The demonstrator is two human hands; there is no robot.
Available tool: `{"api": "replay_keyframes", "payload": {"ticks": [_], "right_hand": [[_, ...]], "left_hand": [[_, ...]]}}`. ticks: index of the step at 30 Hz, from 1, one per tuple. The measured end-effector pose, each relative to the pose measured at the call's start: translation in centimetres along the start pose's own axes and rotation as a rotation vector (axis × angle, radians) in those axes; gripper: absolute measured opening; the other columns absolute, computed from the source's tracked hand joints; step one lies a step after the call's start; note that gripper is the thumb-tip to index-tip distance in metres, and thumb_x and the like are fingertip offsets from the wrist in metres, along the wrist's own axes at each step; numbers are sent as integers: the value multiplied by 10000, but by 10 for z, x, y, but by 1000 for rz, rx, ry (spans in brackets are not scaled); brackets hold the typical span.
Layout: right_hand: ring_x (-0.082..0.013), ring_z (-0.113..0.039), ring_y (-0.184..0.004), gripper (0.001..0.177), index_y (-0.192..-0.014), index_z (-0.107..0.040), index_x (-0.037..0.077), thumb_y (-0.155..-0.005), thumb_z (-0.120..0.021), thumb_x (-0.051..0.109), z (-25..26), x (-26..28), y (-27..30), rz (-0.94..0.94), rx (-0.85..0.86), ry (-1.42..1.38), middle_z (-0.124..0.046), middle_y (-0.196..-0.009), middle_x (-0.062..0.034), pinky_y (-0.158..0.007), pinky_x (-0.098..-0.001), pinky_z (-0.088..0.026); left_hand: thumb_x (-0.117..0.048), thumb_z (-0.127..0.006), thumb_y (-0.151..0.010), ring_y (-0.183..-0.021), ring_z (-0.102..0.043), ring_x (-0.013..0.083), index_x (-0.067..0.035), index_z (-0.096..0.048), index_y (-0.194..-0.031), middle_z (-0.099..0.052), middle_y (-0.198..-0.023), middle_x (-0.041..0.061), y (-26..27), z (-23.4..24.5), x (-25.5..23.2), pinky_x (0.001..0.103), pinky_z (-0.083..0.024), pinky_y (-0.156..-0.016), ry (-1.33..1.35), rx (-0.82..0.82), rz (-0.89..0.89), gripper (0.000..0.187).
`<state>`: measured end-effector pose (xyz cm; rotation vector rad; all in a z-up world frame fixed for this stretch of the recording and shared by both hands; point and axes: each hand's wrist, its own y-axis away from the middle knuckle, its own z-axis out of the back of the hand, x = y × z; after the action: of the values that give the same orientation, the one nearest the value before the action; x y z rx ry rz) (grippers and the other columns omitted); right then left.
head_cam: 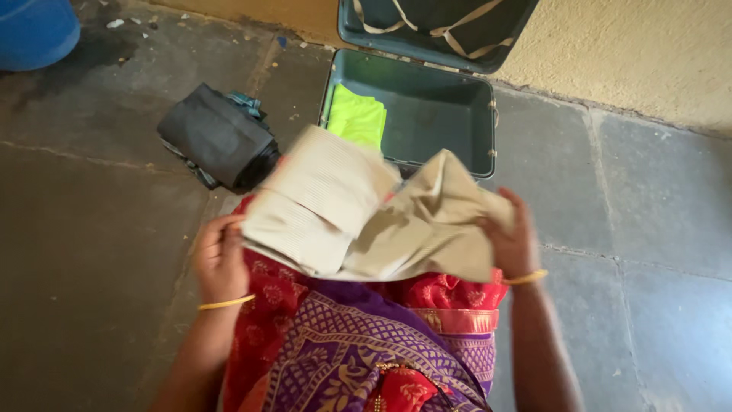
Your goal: The person folds a neon yellow t-shirt, a cream-colored shirt, and a pair of dark trousers by hand on their lap. Each folded item is placed into an open suitcase on the floor.
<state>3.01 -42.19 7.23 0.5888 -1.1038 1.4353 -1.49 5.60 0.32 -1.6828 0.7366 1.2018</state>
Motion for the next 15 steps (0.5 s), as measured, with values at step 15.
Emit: {"api": "replay_keyframes", "payload": {"ticks": [15], "right_hand": [[-328, -702, -1009, 284, -1230, -665, 49, -969, -686, 160, 57, -7, 58, 22, -142, 629, -707, -1163, -163, -848, -441, -551]], "left_hand": [[-124, -698, -1025, -1038, -659, 210, -15, -669, -1181, -680, -1142, 114, 3, 25, 8, 328, -534, -910, -545, -1, -279, 193]]}}
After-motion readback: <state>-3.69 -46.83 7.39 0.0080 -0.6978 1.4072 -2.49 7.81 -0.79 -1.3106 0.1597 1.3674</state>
